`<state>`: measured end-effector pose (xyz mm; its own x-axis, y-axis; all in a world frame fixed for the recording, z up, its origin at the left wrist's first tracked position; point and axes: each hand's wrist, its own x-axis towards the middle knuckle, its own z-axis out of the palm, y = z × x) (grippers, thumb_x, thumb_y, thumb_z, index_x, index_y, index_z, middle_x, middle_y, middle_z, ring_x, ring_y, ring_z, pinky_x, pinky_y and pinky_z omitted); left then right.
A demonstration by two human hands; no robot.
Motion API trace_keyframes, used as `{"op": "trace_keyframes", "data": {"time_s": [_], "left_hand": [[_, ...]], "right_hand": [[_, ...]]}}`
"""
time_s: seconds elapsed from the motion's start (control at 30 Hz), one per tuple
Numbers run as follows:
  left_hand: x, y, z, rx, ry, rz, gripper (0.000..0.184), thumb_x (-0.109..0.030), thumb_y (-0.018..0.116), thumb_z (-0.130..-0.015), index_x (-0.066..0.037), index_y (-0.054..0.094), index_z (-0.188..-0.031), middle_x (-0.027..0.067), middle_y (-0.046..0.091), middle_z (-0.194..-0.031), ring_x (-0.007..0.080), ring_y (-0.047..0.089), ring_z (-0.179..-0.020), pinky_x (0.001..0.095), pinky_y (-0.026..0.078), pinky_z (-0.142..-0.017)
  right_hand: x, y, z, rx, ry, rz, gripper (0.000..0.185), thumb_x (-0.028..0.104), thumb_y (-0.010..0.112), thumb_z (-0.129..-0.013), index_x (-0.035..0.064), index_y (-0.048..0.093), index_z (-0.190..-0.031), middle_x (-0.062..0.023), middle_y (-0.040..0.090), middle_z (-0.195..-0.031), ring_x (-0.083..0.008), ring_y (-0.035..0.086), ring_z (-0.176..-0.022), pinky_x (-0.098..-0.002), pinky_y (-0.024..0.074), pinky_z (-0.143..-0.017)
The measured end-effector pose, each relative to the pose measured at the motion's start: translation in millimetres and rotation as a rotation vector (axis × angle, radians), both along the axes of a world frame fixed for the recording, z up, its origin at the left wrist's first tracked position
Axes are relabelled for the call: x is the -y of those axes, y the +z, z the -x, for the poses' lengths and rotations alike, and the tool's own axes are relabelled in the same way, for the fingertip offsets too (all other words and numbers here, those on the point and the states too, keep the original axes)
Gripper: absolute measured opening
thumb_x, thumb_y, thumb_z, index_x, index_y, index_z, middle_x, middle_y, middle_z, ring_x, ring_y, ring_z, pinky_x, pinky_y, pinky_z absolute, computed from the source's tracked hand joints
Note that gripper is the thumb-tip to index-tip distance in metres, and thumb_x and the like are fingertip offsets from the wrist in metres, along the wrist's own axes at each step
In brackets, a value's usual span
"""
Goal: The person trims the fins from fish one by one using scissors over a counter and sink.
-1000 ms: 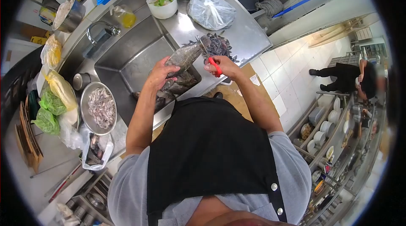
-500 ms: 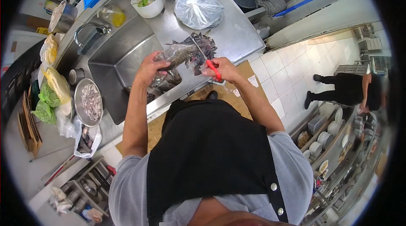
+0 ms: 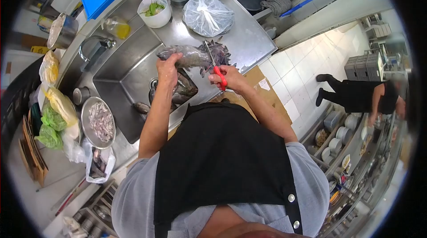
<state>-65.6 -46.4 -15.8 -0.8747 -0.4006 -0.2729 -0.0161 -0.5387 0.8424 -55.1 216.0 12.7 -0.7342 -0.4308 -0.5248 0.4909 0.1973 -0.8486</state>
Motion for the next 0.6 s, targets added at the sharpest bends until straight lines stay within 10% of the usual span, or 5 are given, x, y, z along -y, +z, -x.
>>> {"op": "trace_keyframes", "data": {"time_s": [0.6], "left_hand": [[-4, -26, 9, 0.089, -0.139, -0.02, 0.043, 0.007, 0.081, -0.078, -0.001, 0.063, -0.117, 0.0082, 0.071, -0.103, 0.0227, 0.069, -0.096, 0.0373, 0.055, -0.091]], "right_hand": [[22, -61, -52, 0.188, -0.272, -0.003, 0.041, 0.036, 0.09, -0.086, 0.0016, 0.068, -0.086, -0.0025, 0.063, -0.069, -0.0112, 0.059, -0.053, -0.028, 0.0475, -0.048]]}}
